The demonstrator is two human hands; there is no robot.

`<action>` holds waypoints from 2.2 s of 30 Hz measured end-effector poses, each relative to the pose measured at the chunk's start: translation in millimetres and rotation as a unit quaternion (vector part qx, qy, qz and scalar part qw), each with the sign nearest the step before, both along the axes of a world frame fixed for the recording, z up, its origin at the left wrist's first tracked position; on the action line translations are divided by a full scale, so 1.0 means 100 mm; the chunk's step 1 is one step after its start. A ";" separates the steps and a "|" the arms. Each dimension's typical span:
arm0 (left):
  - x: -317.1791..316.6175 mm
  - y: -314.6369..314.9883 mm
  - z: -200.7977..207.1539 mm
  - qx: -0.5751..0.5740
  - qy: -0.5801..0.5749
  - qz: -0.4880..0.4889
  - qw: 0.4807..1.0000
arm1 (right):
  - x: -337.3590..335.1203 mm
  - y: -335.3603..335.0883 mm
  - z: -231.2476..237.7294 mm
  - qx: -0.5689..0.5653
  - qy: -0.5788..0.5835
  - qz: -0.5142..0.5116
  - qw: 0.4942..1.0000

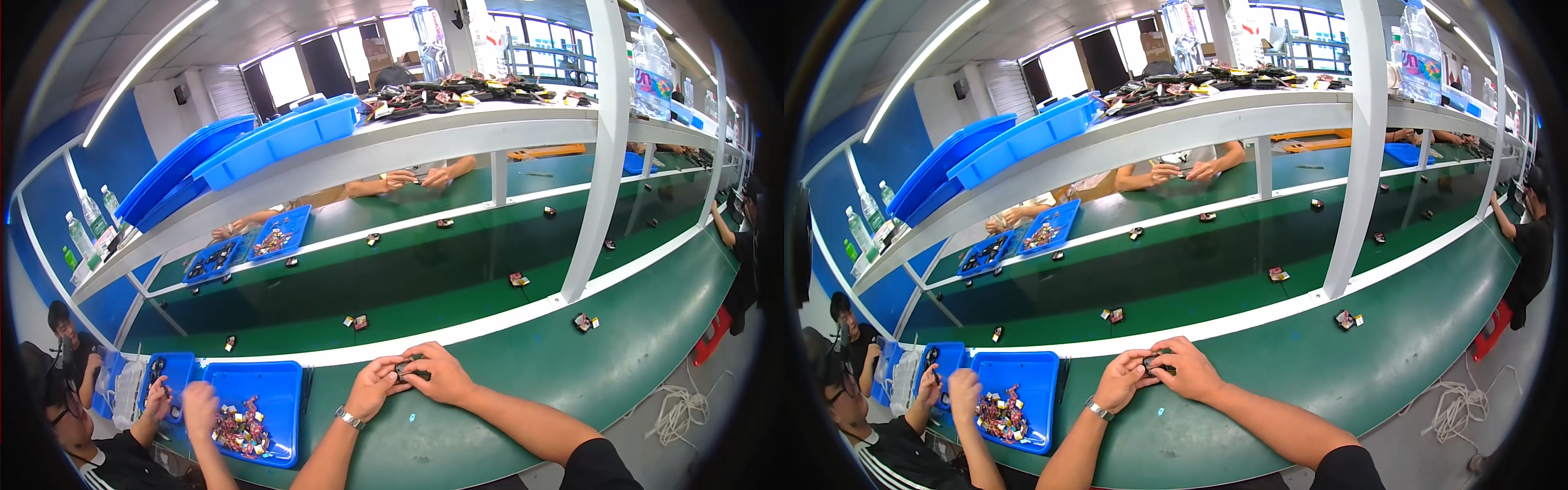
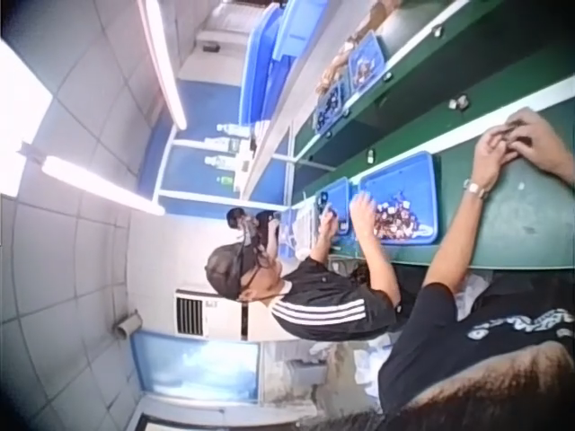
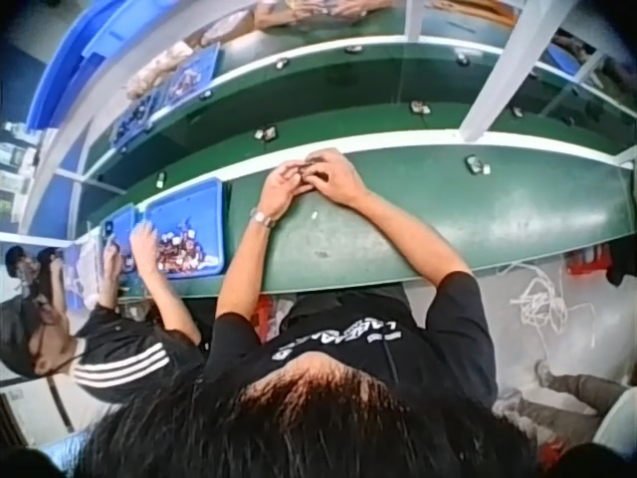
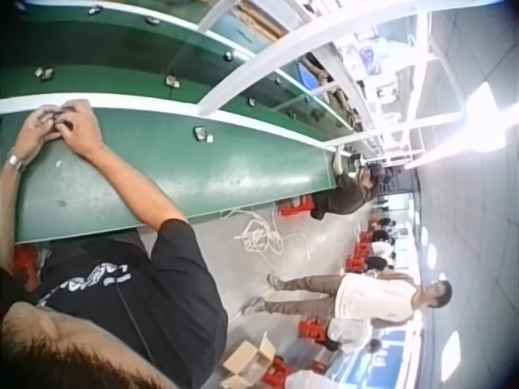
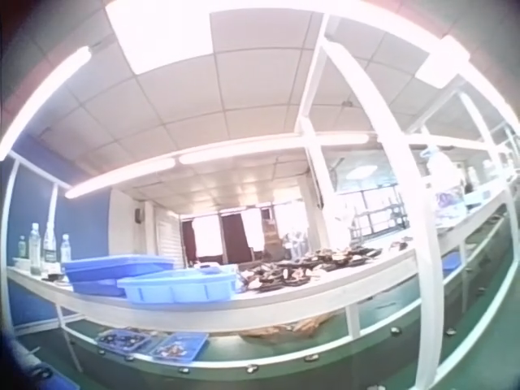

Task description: Assembling small electronic or mechanical components at a factory workbench along an assembly line.

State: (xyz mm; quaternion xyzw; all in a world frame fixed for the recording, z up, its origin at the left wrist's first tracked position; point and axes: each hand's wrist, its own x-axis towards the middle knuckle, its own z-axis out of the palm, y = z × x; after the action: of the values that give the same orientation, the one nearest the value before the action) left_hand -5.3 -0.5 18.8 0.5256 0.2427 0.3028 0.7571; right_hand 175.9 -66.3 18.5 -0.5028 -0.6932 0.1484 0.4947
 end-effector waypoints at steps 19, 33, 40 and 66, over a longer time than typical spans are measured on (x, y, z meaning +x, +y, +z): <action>0.00 0.01 -0.05 -0.012 -0.005 0.012 1.000 | -0.05 0.02 -0.09 -0.008 0.022 -0.002 1.000; -0.03 0.02 -0.11 -0.002 -0.044 0.017 0.999 | -0.13 -0.04 0.03 0.039 0.010 -0.018 0.999; 0.04 -0.04 -0.10 0.003 -0.040 0.048 0.998 | -0.10 0.01 0.00 0.032 0.033 0.005 0.999; 0.06 -0.06 -0.02 -0.032 -0.022 0.055 0.998 | -0.12 -0.03 0.12 0.151 -0.160 -0.096 0.971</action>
State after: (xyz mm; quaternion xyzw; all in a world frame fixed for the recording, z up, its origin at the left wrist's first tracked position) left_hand 1.1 -6.4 17.0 0.4799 0.2641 0.3475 0.7611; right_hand 163.6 -69.5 30.5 -0.5035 -0.7264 -0.0882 0.4595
